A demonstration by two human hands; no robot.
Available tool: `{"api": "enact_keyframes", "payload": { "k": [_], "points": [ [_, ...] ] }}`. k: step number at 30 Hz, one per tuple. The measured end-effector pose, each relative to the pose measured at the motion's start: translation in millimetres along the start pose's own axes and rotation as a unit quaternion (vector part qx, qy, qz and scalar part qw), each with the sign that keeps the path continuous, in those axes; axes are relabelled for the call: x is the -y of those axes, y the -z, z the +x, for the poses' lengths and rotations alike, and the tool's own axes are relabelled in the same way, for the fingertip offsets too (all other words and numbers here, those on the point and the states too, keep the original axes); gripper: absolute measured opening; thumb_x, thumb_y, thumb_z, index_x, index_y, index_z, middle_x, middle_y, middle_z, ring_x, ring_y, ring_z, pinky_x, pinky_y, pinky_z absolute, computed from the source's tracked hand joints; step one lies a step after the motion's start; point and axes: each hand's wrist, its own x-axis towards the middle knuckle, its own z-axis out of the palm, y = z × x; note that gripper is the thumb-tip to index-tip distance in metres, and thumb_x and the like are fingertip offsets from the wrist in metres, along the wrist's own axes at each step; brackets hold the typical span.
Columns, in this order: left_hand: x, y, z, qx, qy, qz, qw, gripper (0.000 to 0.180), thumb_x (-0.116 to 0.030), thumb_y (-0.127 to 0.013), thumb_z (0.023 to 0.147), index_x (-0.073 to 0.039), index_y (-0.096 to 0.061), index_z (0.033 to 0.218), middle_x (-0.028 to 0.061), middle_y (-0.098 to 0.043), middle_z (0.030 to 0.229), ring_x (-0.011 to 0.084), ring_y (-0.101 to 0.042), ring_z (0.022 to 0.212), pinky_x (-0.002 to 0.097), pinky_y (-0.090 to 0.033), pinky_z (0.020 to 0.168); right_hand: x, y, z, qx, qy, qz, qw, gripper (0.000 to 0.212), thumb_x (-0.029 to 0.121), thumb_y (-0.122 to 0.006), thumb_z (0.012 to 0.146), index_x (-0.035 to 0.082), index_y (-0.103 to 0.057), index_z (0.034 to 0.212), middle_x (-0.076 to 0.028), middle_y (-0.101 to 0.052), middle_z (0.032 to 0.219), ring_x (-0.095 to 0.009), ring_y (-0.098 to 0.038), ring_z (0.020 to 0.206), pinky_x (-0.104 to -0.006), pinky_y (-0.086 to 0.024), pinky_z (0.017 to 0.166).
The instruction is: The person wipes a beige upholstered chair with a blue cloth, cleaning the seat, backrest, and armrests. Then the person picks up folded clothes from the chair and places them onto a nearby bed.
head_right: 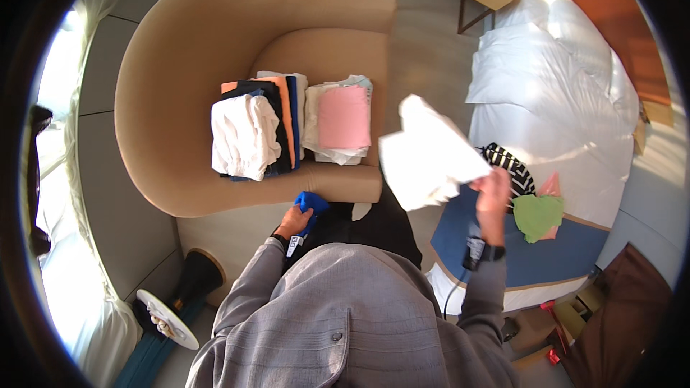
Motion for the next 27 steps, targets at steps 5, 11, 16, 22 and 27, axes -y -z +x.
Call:
{"api": "enact_keyframes", "payload": {
  "k": [5, 11, 16, 22, 27],
  "points": [
    [-6.6, -9.5, 34.3, 0.012, -0.032, 0.024, 0.999, 0.064, -0.053, -0.063, 0.096, 0.007, -0.068, 0.117, 0.0340, -0.070, 0.114, 0.0499, -0.065, 0.112, 0.0527, -0.052, 0.097, 56.1, 195.5, -50.1, -0.363, -0.003, -0.052, 0.930, 0.028, 0.023, -0.054, 0.106, -0.001, -0.059, 0.119, -0.011, -0.067, 0.101, -0.018, -0.066, 0.086, -0.0316, -0.054, 0.072],
    [-11.0, -14.1, 39.5, 0.016, -0.045, 0.032, 0.998, 0.061, -0.051, -0.063, 0.096, 0.006, -0.067, 0.118, 0.0341, -0.069, 0.114, 0.0500, -0.065, 0.112, 0.0533, -0.052, 0.097, 52.1, 230.2, -56.7, -0.386, -0.092, -0.186, 0.899, 0.024, 0.022, -0.056, 0.105, 0.001, -0.063, 0.115, -0.009, -0.068, 0.103, -0.018, -0.067, 0.083, -0.0321, -0.056, 0.066],
    [-3.0, -5.1, 19.1, 0.000, -0.048, 0.019, 0.999, 0.056, -0.048, -0.062, 0.096, 0.004, -0.067, 0.114, 0.0343, -0.070, 0.111, 0.0511, -0.065, 0.110, 0.0545, -0.052, 0.096, -54.4, 39.9, -12.9, -0.006, -0.178, -0.166, 0.970, 0.019, 0.023, -0.060, 0.106, 0.006, -0.063, 0.112, -0.003, -0.069, 0.096, -0.012, -0.068, 0.079, -0.0260, -0.055, 0.063],
    [22.9, 7.4, -23.9, -0.046, -0.021, -0.047, 0.998, 0.052, -0.046, -0.063, 0.097, 0.005, -0.070, 0.107, 0.0327, -0.072, 0.097, 0.0507, -0.069, 0.099, 0.0529, -0.053, 0.086, -88.4, -219.5, -11.6, 0.203, 0.149, -0.333, 0.909, 0.015, 0.017, -0.065, 0.097, 0.005, -0.067, 0.106, -0.016, -0.066, 0.099, -0.039, -0.067, 0.094, -0.0482, -0.054, 0.080],
    [57.3, -0.4, -61.7, -0.086, -0.002, -0.115, 0.990, 0.044, -0.039, -0.066, 0.096, 0.004, -0.069, 0.106, 0.0329, -0.072, 0.097, 0.0521, -0.068, 0.100, 0.0520, -0.054, 0.082, -90.2, -307.3, 3.7, 0.218, 0.343, -0.415, 0.814, 0.012, 0.011, -0.062, 0.087, 0.006, -0.068, 0.096, -0.012, -0.063, 0.091, -0.034, -0.065, 0.092, -0.0476, -0.052, 0.079]
  ]
}}
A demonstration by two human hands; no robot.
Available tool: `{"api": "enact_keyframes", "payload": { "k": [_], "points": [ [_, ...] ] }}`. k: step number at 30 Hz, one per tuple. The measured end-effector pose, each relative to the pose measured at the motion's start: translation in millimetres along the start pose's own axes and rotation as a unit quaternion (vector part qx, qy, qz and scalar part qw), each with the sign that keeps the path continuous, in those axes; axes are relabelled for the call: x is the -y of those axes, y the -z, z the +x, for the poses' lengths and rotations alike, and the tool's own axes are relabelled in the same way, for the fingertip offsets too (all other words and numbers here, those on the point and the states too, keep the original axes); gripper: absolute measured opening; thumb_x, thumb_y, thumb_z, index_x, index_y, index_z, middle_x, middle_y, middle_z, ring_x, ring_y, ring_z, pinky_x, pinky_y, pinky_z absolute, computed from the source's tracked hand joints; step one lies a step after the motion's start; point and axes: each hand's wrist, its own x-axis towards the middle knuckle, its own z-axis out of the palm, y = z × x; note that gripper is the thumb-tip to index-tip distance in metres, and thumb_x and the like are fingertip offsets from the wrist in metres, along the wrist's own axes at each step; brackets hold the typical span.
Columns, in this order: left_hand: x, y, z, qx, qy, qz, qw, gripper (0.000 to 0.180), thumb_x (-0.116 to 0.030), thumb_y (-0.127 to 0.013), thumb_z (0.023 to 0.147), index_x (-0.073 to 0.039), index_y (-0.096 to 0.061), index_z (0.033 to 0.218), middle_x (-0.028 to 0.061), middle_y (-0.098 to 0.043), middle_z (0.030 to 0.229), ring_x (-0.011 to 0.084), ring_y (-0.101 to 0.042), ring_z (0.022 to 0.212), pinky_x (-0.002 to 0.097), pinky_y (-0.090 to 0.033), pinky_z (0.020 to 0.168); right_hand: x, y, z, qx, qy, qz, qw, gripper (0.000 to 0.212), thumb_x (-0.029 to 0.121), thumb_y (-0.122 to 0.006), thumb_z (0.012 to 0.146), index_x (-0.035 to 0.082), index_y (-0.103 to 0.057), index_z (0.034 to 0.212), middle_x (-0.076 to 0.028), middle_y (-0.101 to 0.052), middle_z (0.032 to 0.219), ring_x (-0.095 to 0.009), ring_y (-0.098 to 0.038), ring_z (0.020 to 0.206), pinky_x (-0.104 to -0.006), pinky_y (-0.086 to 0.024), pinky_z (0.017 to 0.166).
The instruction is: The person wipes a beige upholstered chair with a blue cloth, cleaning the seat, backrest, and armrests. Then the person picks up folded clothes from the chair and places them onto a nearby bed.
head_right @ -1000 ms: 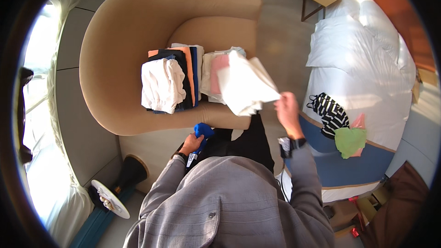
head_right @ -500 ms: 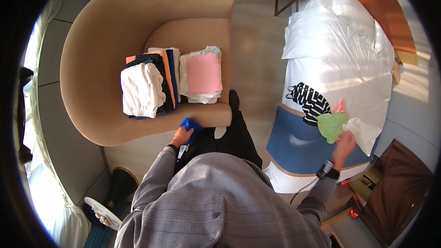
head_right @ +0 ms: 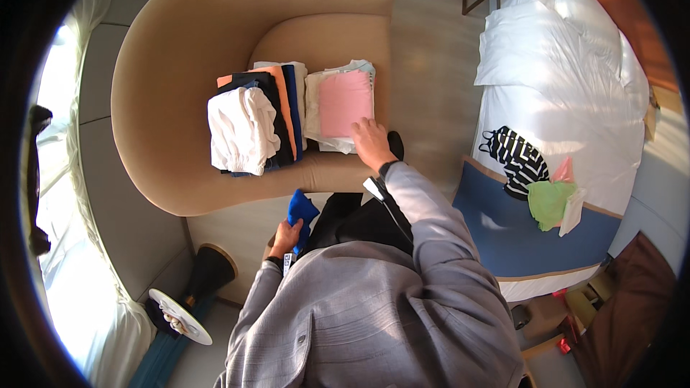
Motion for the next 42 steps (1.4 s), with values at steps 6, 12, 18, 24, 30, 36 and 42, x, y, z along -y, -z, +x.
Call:
{"api": "enact_keyframes", "payload": {
  "k": [6, 12, 18, 24, 30, 36, 42],
  "points": [
    [28.7, -5.3, -16.7, 0.058, 0.029, -0.039, 0.997, 0.035, -0.036, -0.065, 0.098, -0.002, -0.070, 0.099, 0.0169, -0.072, 0.081, 0.0268, -0.069, 0.077, 0.0437, -0.052, 0.072, -15.1, -37.1, 15.4, 0.099, 0.025, -0.066, 0.993, 0.017, 0.019, -0.060, 0.086, 0.010, -0.075, 0.087, -0.008, -0.069, 0.097, -0.028, -0.065, 0.100, -0.0470, -0.049, 0.087],
    [21.3, -6.9, 9.7, 0.097, 0.010, 0.001, 0.995, 0.038, -0.034, -0.066, 0.098, 0.003, -0.071, 0.098, 0.0153, -0.073, 0.080, 0.0230, -0.067, 0.075, 0.0429, -0.052, 0.071, -10.7, -15.1, 21.3, 0.002, -0.084, 0.088, 0.993, 0.010, 0.017, -0.065, 0.078, 0.008, -0.070, 0.077, -0.014, -0.071, 0.083, -0.035, -0.070, 0.082, -0.0496, -0.054, 0.071],
    [-10.9, -4.3, 52.4, 0.124, -0.017, 0.090, 0.988, 0.043, -0.036, -0.067, 0.096, 0.006, -0.072, 0.103, 0.0215, -0.075, 0.086, 0.0321, -0.073, 0.082, 0.0466, -0.054, 0.076, -7.5, 98.1, 21.2, -0.149, -0.247, 0.378, 0.880, 0.013, 0.013, -0.065, 0.091, 0.001, -0.066, 0.087, -0.017, -0.070, 0.083, -0.029, -0.069, 0.072, -0.0431, -0.054, 0.065],
    [-47.4, -12.1, 92.6, 0.159, -0.083, 0.151, 0.972, 0.047, -0.037, -0.066, 0.096, 0.007, -0.071, 0.111, 0.0267, -0.075, 0.098, 0.0428, -0.073, 0.098, 0.0502, -0.054, 0.085, -35.5, 219.1, -46.5, -0.140, -0.227, 0.406, 0.874, 0.015, 0.016, -0.066, 0.102, 0.001, -0.066, 0.100, -0.004, -0.067, 0.079, -0.011, -0.062, 0.070, -0.0292, -0.050, 0.062],
    [-71.5, -24.4, 101.0, 0.122, -0.113, 0.180, 0.969, 0.056, -0.046, -0.068, 0.094, 0.008, -0.070, 0.105, 0.0294, -0.074, 0.093, 0.0475, -0.072, 0.093, 0.0516, -0.056, 0.081, -82.3, 295.4, -121.4, -0.128, -0.356, 0.456, 0.806, 0.013, 0.014, -0.062, 0.104, 0.002, -0.066, 0.102, -0.003, -0.065, 0.092, -0.009, -0.059, 0.079, -0.0279, -0.050, 0.069],
    [-80.0, -34.8, 106.2, 0.140, -0.078, 0.186, 0.969, 0.060, -0.047, -0.069, 0.092, 0.009, -0.069, 0.113, 0.0317, -0.073, 0.103, 0.0476, -0.071, 0.102, 0.0514, -0.055, 0.089, -155.6, 383.6, -232.6, -0.358, -0.371, 0.459, 0.724, 0.016, 0.016, -0.062, 0.103, 0.003, -0.068, 0.111, -0.003, -0.067, 0.093, -0.012, -0.062, 0.080, -0.0294, -0.052, 0.072],
    [-78.4, -45.5, 102.5, 0.116, -0.077, 0.183, 0.973, 0.060, -0.048, -0.068, 0.092, 0.008, -0.070, 0.112, 0.0330, -0.072, 0.106, 0.0491, -0.069, 0.105, 0.0527, -0.054, 0.091, -249.7, 480.1, -399.6, -0.610, -0.500, 0.134, 0.600, 0.017, 0.018, -0.062, 0.101, 0.002, -0.066, 0.106, -0.005, -0.067, 0.095, -0.015, -0.063, 0.077, -0.0310, -0.052, 0.065]
  ]
}}
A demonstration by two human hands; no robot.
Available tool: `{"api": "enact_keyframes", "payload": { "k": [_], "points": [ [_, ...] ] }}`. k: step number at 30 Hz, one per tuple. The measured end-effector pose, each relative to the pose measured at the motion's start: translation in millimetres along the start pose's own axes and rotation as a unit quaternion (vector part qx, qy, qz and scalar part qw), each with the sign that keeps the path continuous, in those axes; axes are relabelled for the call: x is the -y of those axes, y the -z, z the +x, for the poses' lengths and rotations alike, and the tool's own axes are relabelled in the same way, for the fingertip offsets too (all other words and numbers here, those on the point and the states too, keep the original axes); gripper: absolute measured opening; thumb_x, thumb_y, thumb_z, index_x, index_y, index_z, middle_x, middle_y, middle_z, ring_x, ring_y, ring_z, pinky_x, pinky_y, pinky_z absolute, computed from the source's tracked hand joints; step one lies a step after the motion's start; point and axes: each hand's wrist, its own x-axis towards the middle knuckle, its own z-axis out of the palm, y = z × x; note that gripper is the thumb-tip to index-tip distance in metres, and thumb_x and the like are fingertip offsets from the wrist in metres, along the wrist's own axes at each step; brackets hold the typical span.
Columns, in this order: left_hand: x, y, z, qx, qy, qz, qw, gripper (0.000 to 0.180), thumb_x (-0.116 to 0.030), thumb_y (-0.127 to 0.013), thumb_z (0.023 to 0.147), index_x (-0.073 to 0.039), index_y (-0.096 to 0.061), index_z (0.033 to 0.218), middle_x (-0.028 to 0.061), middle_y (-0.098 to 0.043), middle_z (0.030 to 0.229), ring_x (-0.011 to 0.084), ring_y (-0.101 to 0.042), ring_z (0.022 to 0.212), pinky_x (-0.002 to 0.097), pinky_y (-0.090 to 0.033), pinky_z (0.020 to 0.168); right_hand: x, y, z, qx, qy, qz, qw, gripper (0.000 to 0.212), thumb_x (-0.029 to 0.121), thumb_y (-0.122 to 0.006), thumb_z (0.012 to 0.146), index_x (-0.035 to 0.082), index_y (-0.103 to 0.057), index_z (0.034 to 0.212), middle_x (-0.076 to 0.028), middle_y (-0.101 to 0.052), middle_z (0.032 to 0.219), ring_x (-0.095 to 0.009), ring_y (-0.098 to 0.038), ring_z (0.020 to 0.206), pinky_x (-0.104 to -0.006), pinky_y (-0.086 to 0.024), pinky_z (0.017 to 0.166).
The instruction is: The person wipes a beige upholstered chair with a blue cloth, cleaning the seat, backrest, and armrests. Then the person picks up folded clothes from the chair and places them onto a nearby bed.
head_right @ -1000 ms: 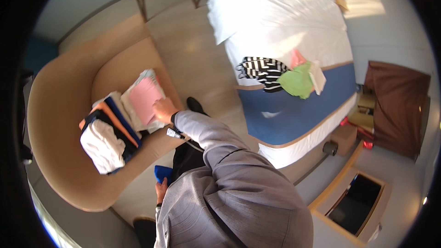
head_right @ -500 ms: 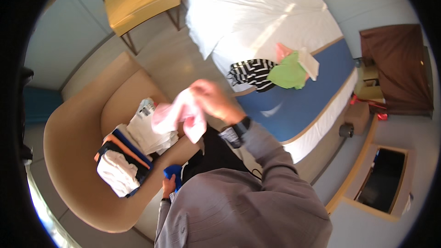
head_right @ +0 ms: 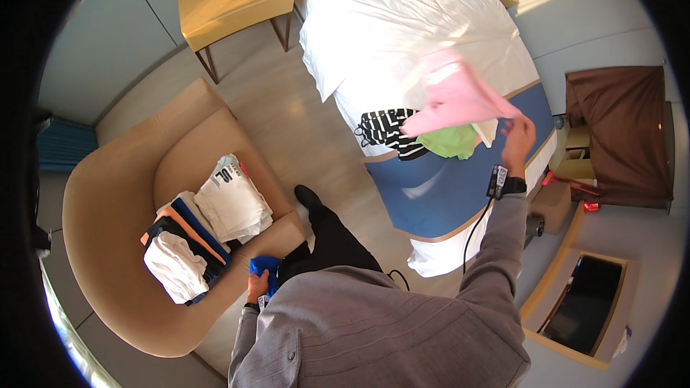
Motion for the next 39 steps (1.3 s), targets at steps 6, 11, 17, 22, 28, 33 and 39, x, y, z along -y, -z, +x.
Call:
{"api": "enact_keyframes", "payload": {
  "k": [6, 11, 17, 22, 28, 33, 39],
  "points": [
    [3.0, -7.9, -5.3, 0.030, 0.003, 0.033, 0.999, 0.062, -0.052, -0.064, 0.095, 0.007, -0.069, 0.112, 0.0365, -0.070, 0.105, 0.0522, -0.067, 0.106, 0.0561, -0.053, 0.090, -95.1, -20.0, -31.0, 0.112, -0.238, -0.066, 0.963, 0.018, 0.021, -0.059, 0.096, 0.011, -0.054, 0.082, 0.000, -0.052, 0.070, -0.013, -0.054, 0.059, -0.0289, -0.043, 0.047],
    [-2.1, -1.1, -23.7, -0.008, 0.009, -0.017, 1.000, 0.060, -0.050, -0.063, 0.095, 0.007, -0.068, 0.113, 0.0352, -0.070, 0.106, 0.0519, -0.066, 0.107, 0.0548, -0.053, 0.091, -169.5, -169.5, -241.6, 0.475, -0.302, -0.167, 0.810, 0.026, 0.024, -0.063, 0.100, 0.003, -0.068, 0.115, -0.006, -0.069, 0.093, -0.016, -0.068, 0.075, -0.0310, -0.054, 0.057],
    [2.9, 17.6, -69.7, -0.047, 0.065, -0.123, 0.989, 0.050, -0.044, -0.067, 0.097, 0.004, -0.071, 0.108, 0.0278, -0.075, 0.094, 0.0402, -0.074, 0.094, 0.0474, -0.055, 0.082, -148.5, -286.9, -490.5, 0.684, 0.136, -0.176, 0.695, 0.014, 0.017, -0.062, 0.094, 0.005, -0.069, 0.093, -0.017, -0.071, 0.094, -0.042, -0.067, 0.088, -0.0515, -0.054, 0.076],
    [31.4, 12.1, -104.5, -0.071, 0.113, -0.156, 0.979, 0.048, -0.042, -0.067, 0.097, 0.005, -0.070, 0.108, 0.0252, -0.075, 0.092, 0.0375, -0.075, 0.092, 0.0464, -0.055, 0.082, -102.9, -340.9, -580.5, 0.653, 0.419, -0.142, 0.614, 0.004, 0.011, -0.063, 0.088, 0.008, -0.065, 0.087, -0.012, -0.066, 0.090, -0.034, -0.066, 0.088, -0.0483, -0.052, 0.077],
    [69.3, -15.0, -133.0, -0.083, 0.152, -0.166, 0.971, 0.049, -0.045, -0.066, 0.096, 0.003, -0.070, 0.107, 0.0305, -0.073, 0.097, 0.0484, -0.070, 0.100, 0.0519, -0.055, 0.083, -92.8, -374.8, -612.1, 0.650, 0.505, -0.242, 0.514, 0.013, 0.012, -0.057, 0.089, 0.009, -0.070, 0.090, -0.009, -0.067, 0.093, -0.029, -0.065, 0.096, -0.0440, -0.049, 0.081],
    [77.6, -24.3, -134.1, -0.054, 0.147, -0.182, 0.971, 0.051, -0.047, -0.065, 0.096, 0.003, -0.069, 0.101, 0.0324, -0.071, 0.096, 0.0504, -0.068, 0.100, 0.0540, -0.054, 0.082, -99.0, -381.2, -604.2, 0.673, 0.421, -0.222, 0.566, 0.010, 0.012, -0.061, 0.089, 0.006, -0.069, 0.088, -0.012, -0.070, 0.095, -0.032, -0.068, 0.094, -0.0470, -0.051, 0.080],
    [71.2, -16.6, -105.3, -0.069, 0.101, -0.172, 0.977, 0.049, -0.046, -0.066, 0.096, 0.002, -0.069, 0.106, 0.0314, -0.072, 0.098, 0.0501, -0.068, 0.101, 0.0552, -0.054, 0.085, -66.6, -361.8, -542.5, 0.685, 0.113, -0.107, 0.712, 0.018, 0.019, -0.069, 0.094, 0.001, -0.069, 0.093, -0.015, -0.072, 0.085, -0.031, -0.070, 0.077, -0.0411, -0.055, 0.072]
  ]
}}
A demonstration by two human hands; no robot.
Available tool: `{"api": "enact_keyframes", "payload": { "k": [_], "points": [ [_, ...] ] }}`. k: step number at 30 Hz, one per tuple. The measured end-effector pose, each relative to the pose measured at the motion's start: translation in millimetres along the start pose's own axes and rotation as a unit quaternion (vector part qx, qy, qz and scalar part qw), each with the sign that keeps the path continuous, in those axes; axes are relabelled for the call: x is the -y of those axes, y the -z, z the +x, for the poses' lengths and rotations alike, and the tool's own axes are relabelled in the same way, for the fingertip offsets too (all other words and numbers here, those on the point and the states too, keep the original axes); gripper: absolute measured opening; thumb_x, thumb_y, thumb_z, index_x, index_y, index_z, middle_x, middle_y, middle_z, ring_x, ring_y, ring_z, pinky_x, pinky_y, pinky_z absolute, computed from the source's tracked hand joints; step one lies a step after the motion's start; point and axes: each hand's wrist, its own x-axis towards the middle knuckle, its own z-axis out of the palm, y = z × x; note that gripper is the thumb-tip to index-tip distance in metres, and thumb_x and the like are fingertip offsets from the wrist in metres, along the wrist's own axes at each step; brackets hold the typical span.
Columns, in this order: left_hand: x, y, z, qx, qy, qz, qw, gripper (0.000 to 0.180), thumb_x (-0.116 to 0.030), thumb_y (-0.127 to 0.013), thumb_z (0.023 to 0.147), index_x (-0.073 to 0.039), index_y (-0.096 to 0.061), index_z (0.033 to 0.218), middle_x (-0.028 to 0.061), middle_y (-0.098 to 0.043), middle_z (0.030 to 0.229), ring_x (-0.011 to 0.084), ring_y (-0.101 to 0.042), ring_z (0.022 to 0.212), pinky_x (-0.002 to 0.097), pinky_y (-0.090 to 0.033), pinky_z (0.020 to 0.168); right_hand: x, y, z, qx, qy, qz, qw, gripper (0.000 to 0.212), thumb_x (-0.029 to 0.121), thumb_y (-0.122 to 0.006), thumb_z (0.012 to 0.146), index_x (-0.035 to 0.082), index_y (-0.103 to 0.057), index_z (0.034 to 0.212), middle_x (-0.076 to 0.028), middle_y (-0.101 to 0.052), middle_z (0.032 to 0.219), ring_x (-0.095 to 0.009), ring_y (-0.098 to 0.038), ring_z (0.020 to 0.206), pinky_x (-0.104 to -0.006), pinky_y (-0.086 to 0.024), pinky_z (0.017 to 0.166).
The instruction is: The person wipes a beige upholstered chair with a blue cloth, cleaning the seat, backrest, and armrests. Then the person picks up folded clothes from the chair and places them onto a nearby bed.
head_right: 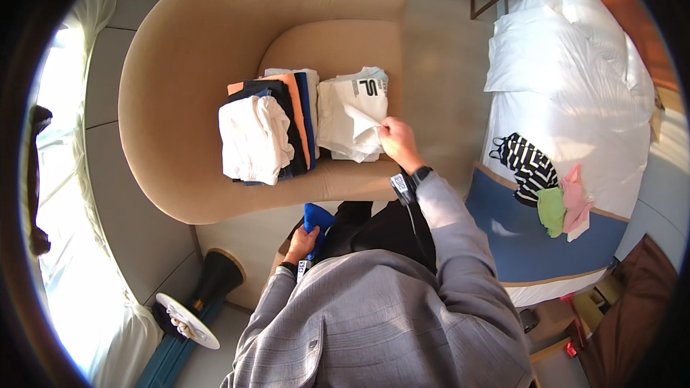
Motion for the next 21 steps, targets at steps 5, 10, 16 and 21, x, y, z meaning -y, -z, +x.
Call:
{"api": "enact_keyframes", "payload": {
  "k": [5, 10, 16, 21],
  "points": [
    [-28.9, -4.2, 22.6, 0.002, -0.059, 0.051, 0.997, 0.051, -0.047, -0.064, 0.096, 0.002, -0.069, 0.108, 0.0313, -0.072, 0.101, 0.0500, -0.068, 0.102, 0.0559, -0.053, 0.088, 15.1, 113.8, -48.0, -0.019, -0.060, 0.259, 0.964, 0.014, 0.013, -0.067, 0.102, -0.001, -0.068, 0.106, -0.001, -0.069, 0.091, -0.009, -0.063, 0.080, -0.0257, -0.051, 0.071],
    [-60.9, -5.8, 44.6, 0.042, -0.060, 0.105, 0.992, 0.060, -0.051, -0.064, 0.095, 0.006, -0.068, 0.112, 0.0344, -0.071, 0.104, 0.0510, -0.067, 0.106, 0.0534, -0.053, 0.092, 32.1, 200.4, -113.1, -0.063, -0.037, 0.476, 0.877, 0.011, 0.009, -0.057, 0.105, 0.001, -0.065, 0.106, -0.006, -0.068, 0.092, -0.011, -0.062, 0.073, -0.0278, -0.048, 0.063],
    [-87.0, -14.7, 70.3, 0.072, -0.078, 0.163, 0.981, 0.062, -0.050, -0.064, 0.095, 0.007, -0.067, 0.117, 0.0351, -0.070, 0.111, 0.0514, -0.066, 0.110, 0.0542, -0.053, 0.095, 31.2, 275.7, -176.1, -0.109, -0.087, 0.364, 0.921, 0.010, 0.011, -0.055, 0.107, 0.003, -0.061, 0.107, 0.000, -0.061, 0.082, -0.007, -0.051, 0.061, -0.0239, -0.040, 0.053],
    [-99.4, -18.8, 75.2, 0.078, -0.101, 0.161, 0.979, 0.065, -0.051, -0.063, 0.095, 0.008, -0.065, 0.121, 0.0349, -0.069, 0.114, 0.0508, -0.065, 0.112, 0.0539, -0.052, 0.097, -29.3, 387.2, -241.8, -0.353, -0.038, 0.230, 0.906, 0.017, 0.013, -0.054, 0.108, 0.002, -0.063, 0.118, -0.002, -0.065, 0.107, -0.010, -0.059, 0.096, -0.0266, -0.048, 0.088]
  ]
}}
